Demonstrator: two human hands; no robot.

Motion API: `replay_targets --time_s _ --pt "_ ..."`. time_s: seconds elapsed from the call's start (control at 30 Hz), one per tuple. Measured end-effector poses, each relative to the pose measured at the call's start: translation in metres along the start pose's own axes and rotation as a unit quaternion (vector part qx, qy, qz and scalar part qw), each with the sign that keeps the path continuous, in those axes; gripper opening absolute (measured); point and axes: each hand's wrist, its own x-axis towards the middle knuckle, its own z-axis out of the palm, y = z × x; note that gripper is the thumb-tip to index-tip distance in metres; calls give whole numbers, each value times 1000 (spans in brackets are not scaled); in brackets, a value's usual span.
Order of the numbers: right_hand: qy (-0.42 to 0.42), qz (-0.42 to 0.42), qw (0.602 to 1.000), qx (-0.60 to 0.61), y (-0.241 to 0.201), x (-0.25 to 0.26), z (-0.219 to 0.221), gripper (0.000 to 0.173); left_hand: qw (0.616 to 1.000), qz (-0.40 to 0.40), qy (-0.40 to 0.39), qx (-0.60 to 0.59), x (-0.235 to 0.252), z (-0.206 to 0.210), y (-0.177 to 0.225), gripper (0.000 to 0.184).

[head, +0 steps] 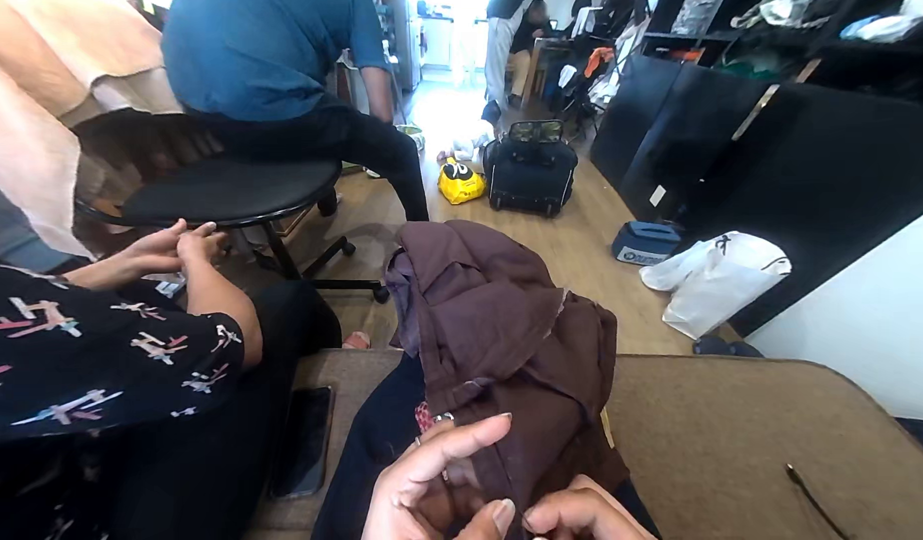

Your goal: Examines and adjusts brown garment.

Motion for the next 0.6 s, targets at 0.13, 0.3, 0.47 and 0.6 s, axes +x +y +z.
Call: replay_targets --time_s 0.13,0.3,0.47,0.6 --pt "-1 3 1000 -3 0 0 0 12 1000 7 1 11 0 0 0 55" --pt "2 0 1000 -12 0 1 0 11 999 13 -6 29 0 -1 1 54" --pt "5 -9 1000 -22 3 1 -2 12 1000 -6 -22 16 1 -1 2 53" --pt "13 -3 1000 -20 4 1 -1 14 999 -9 -44 28 1 -1 -1 51"
